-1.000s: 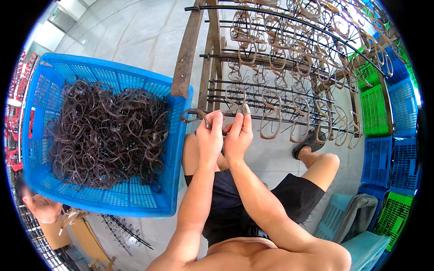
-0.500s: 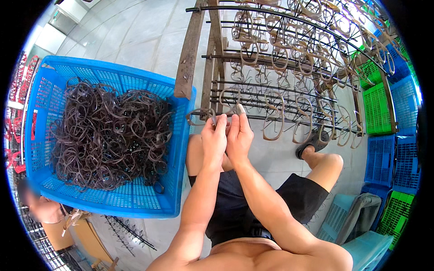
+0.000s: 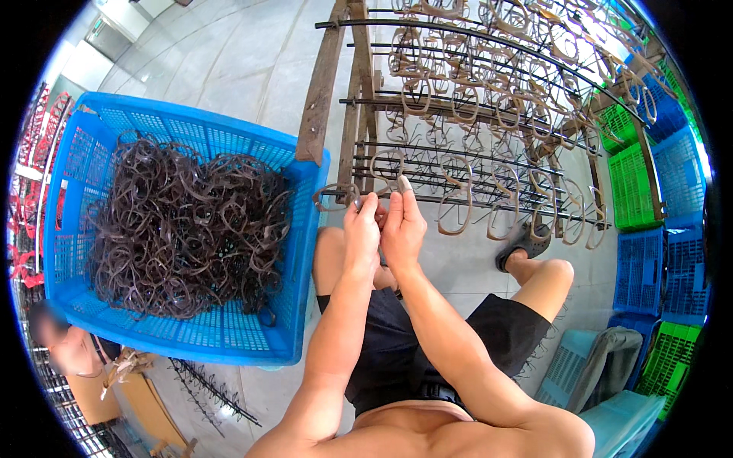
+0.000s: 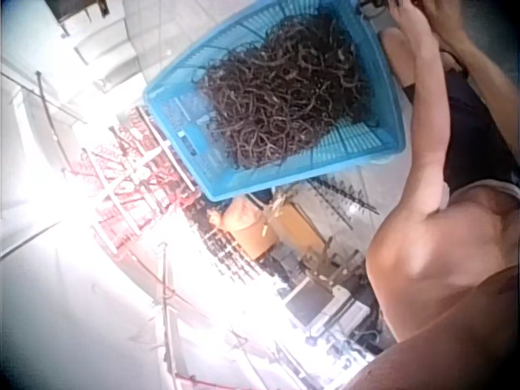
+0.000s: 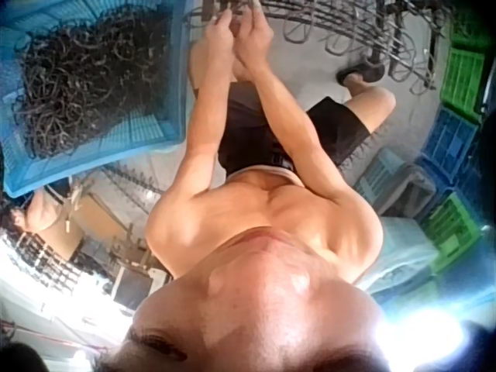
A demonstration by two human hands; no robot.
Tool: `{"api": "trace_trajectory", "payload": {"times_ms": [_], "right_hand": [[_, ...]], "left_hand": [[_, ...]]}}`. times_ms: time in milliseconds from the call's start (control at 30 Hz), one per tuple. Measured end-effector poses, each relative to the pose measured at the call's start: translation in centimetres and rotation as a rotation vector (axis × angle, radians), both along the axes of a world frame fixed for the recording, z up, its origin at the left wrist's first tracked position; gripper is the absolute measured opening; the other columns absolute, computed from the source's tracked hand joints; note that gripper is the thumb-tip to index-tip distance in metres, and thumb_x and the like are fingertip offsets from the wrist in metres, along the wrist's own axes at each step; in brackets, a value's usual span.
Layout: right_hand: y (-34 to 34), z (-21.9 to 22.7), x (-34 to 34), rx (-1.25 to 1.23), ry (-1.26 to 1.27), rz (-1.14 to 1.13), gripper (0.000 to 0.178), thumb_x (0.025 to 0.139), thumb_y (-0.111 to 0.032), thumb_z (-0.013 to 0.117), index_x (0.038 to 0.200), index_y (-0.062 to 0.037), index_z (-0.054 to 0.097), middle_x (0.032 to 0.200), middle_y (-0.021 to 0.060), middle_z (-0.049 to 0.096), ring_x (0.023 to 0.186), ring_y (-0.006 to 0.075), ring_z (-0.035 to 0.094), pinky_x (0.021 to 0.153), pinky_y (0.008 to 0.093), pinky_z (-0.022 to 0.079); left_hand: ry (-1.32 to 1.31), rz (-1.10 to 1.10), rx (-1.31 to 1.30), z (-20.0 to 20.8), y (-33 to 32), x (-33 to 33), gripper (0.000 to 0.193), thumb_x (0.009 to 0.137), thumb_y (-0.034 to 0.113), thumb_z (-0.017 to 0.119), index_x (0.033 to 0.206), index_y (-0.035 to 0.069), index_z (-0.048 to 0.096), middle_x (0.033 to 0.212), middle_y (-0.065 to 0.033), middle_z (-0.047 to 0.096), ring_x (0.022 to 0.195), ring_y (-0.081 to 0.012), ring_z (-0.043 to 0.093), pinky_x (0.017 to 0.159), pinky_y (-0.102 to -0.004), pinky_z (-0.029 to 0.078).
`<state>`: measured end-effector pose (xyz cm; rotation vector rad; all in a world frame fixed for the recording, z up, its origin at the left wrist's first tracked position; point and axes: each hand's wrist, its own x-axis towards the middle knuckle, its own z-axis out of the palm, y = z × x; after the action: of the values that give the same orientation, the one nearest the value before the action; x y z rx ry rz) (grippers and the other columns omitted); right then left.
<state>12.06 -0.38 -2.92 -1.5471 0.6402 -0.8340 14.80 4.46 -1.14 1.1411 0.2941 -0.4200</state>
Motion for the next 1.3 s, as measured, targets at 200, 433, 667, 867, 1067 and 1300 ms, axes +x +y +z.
{"api": "trace_trajectory", "payload": {"times_ms": [200, 433, 667, 867, 1067, 1300], "right_hand": [[-0.2, 0.9, -0.5, -0.059, 0.057, 0.013, 0.027, 0.092, -0.013, 0.052, 0.116, -0.0013, 0.055, 0.077, 0.0179, 0.063, 0.062, 0.0232, 0.062, 0.059, 0.0317, 0.049], [-1.1, 0.9, -1.1, 0.115, 0.074, 0.082, 0.028, 0.091, -0.017, 0.052, 0.112, 0.0021, 0.051, 0.077, 0.0161, 0.063, 0.061, 0.0214, 0.062, 0.056, 0.0317, 0.048], [-1.3, 0.6, -1.6, 0.359, 0.082, 0.152, 0.040, 0.091, -0.022, 0.052, 0.117, 0.0073, 0.044, 0.076, 0.0114, 0.063, 0.058, 0.0127, 0.057, 0.055, 0.0300, 0.047], [0.3, -1.4, -5.6, 0.097, 0.262, 0.157, 0.040, 0.091, -0.027, 0.050, 0.112, 0.0066, 0.052, 0.088, 0.0169, 0.064, 0.081, 0.0219, 0.062, 0.073, 0.0317, 0.047], [0.7, -7.0, -8.7, -0.021, 0.501, 0.222, 0.038, 0.090, -0.026, 0.050, 0.108, 0.0074, 0.051, 0.099, 0.0206, 0.060, 0.082, 0.0312, 0.061, 0.072, 0.0381, 0.047], [0.4, 3.2, -11.4, 0.353, 0.263, 0.555, 0.028, 0.092, -0.023, 0.051, 0.105, 0.0017, 0.053, 0.088, 0.0048, 0.060, 0.072, 0.0101, 0.055, 0.062, 0.0261, 0.045]], "left_hand": [[0.007, 0.058, 0.041, 0.6, -0.3, -0.4, 0.015, 0.091, 0.018, 0.053, 0.082, 0.006, 0.054, 0.069, 0.0005, 0.051, 0.060, -0.0090, 0.049, 0.053, -0.0216, 0.039], [-0.040, -0.127, 0.156, 1.1, 0.8, 0.3, 0.020, 0.091, 0.021, 0.052, 0.089, 0.002, 0.057, 0.079, -0.0040, 0.058, 0.069, -0.0131, 0.053, 0.063, -0.0270, 0.044], [-0.542, 0.114, 0.402, 2.1, 2.1, -5.6, 0.027, 0.095, 0.029, 0.044, 0.095, 0.002, 0.051, 0.088, -0.0084, 0.061, 0.073, -0.0152, 0.054, 0.070, -0.0263, 0.042], [-0.615, -0.038, 0.029, 1.8, 7.8, -9.6, 0.022, 0.099, 0.027, 0.033, 0.095, 0.006, 0.036, 0.088, -0.0180, 0.062, 0.056, -0.0110, 0.050, 0.049, -0.0215, 0.042], [-0.544, -0.148, -0.296, 3.8, 12.9, -10.3, 0.044, 0.095, 0.048, 0.035, 0.097, 0.007, 0.050, 0.097, -0.0169, 0.053, 0.060, -0.0145, 0.048, 0.051, -0.0218, 0.037], [-0.266, -0.283, -0.326, 4.2, 14.9, -11.4, 0.044, 0.092, 0.043, 0.047, 0.098, 0.000, 0.055, 0.089, -0.0069, 0.050, 0.069, -0.0121, 0.046, 0.059, -0.0221, 0.037]]}}
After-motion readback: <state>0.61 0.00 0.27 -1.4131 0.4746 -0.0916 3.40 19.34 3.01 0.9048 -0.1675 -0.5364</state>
